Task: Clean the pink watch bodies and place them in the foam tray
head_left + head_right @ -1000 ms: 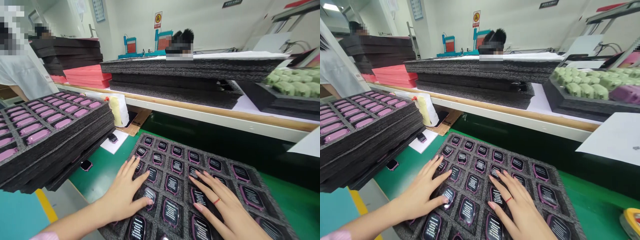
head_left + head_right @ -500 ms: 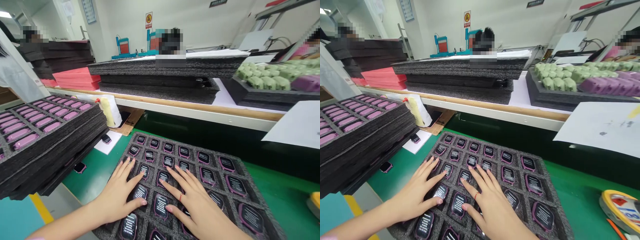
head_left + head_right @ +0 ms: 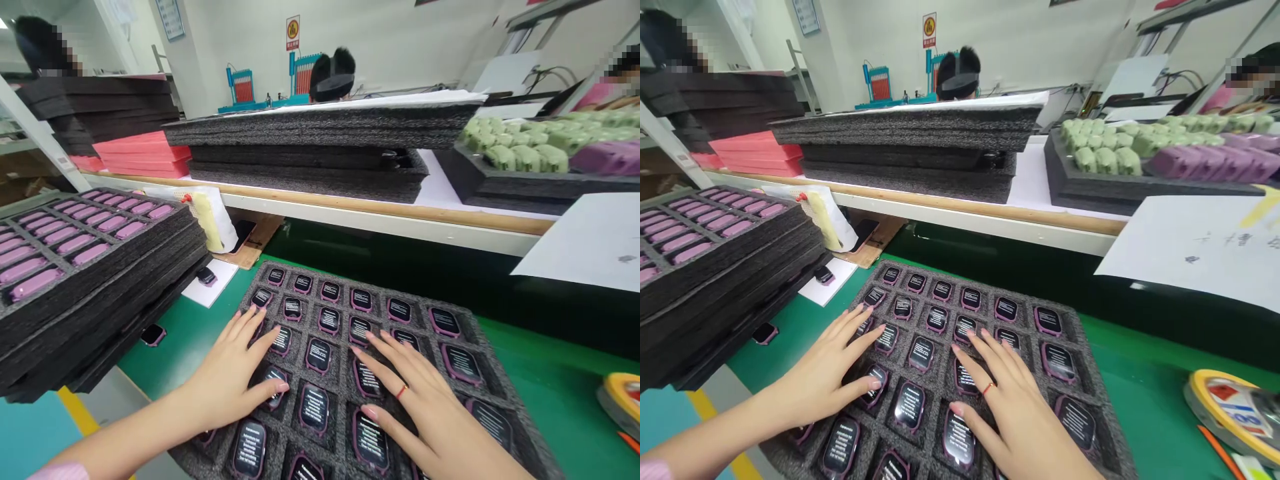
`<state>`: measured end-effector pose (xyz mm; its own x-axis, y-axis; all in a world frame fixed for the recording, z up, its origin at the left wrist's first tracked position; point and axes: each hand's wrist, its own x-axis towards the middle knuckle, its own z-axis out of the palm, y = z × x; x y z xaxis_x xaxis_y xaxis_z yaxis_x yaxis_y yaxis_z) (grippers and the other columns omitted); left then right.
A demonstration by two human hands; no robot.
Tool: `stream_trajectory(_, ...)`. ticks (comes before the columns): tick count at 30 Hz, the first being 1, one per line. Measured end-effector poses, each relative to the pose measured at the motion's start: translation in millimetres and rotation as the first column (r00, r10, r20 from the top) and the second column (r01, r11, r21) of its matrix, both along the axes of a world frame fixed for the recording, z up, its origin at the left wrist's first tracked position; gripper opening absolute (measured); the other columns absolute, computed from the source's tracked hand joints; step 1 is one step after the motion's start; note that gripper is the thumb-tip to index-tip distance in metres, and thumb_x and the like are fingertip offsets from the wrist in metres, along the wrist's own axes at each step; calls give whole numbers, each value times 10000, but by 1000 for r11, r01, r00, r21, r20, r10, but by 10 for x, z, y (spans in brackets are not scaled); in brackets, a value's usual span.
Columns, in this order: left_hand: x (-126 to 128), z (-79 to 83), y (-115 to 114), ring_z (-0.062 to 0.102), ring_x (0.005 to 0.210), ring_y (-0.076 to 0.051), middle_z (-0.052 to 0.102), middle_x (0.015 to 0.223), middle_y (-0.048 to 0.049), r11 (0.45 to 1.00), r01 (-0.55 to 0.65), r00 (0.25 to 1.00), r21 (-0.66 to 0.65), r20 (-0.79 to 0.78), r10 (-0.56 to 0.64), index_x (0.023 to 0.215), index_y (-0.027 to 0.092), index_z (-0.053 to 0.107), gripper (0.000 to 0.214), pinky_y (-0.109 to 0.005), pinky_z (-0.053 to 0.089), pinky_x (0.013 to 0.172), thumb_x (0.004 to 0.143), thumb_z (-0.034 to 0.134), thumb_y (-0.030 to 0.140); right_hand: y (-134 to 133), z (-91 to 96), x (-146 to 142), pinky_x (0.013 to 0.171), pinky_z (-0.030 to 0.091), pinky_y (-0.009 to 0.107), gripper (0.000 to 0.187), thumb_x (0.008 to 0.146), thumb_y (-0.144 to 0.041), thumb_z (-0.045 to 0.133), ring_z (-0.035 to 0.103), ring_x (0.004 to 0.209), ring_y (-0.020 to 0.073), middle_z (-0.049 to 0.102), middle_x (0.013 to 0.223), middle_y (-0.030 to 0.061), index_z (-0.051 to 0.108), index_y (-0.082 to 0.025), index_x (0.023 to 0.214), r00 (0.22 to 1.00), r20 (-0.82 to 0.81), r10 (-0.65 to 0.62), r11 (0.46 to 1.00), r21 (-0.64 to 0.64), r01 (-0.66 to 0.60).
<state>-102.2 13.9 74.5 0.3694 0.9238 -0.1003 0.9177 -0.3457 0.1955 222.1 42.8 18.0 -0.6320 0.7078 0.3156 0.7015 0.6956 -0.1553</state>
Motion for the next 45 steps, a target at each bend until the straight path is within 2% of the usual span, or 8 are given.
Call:
stream_trajectory(5,80,-19,-30,118,1530,-416,184,1660,-192,997,48,997,-52,-63,-51,1539,268,389,768,-682,242,1184,925,393,730,44,-82,163,959,531,684,597,1010,-494,451,496,1374,398,493,1527,159,353,-266,1553,998,-20,-55,993,99,57)
stream_trajectory(10,49,-48,-77,109,1533,-409,135,1671,-188,999,21,996,-45,-81,-24,1564,284,326,752,-676,237,1188,945,370,709,58,-124,264,931,564,666,599,1004,-513,451,528,1346,399,525,1506,128,349,-307,1556,996,-54,-72,990,117,78)
stream_trajectory(16,109,72,114,95,1548,-380,159,1669,-192,1000,-13,998,28,-60,14,1576,218,299,786,-646,200,1217,955,374,693,136,-135,261,945,544,681,578,1016,-509,419,522,1354,397,546,1484,150,376,-274,1542,995,-76,-65,989,130,74)
stream_trajectory(20,291,55,306,129,1544,-382,194,1658,-208,998,68,997,-10,-22,-69,1562,197,334,814,-625,215,1221,931,431,703,188,-150,200,997,504,683,566,1010,-529,424,463,1393,417,507,1518,165,456,-265,1509,996,-34,-83,995,55,85)
stream_trajectory(25,526,-75,491,139,1536,-397,218,1644,-231,982,190,982,-7,19,-190,1546,192,367,808,-622,235,1213,917,495,682,236,-110,72,1080,392,712,567,1002,-557,427,342,1457,435,414,1580,175,513,-268,1482,991,38,-128,988,-85,131)
stream_trajectory(31,621,-202,606,126,1533,-407,188,1647,-236,978,207,977,25,41,-208,1534,209,398,785,-622,223,1213,916,493,684,219,0,21,1143,311,692,591,1001,-563,423,271,1497,407,366,1612,154,498,-243,1492,986,50,-157,974,-159,163)
stream_trajectory(37,612,-181,611,117,1541,-388,181,1651,-233,986,159,987,47,12,-160,1548,180,364,795,-604,227,1221,934,465,675,111,0,300,1139,348,675,565,1018,-517,412,307,1499,362,376,1615,116,421,-266,1525,980,-28,-197,976,-101,193)
stream_trajectory(45,649,-116,608,167,1535,-394,233,1641,-220,985,162,986,61,35,-164,1520,159,405,796,-624,258,1206,923,487,680,6,-281,794,1109,406,683,527,1009,-492,446,416,1444,377,497,1533,108,429,-296,1499,925,-213,-313,949,-31,314)
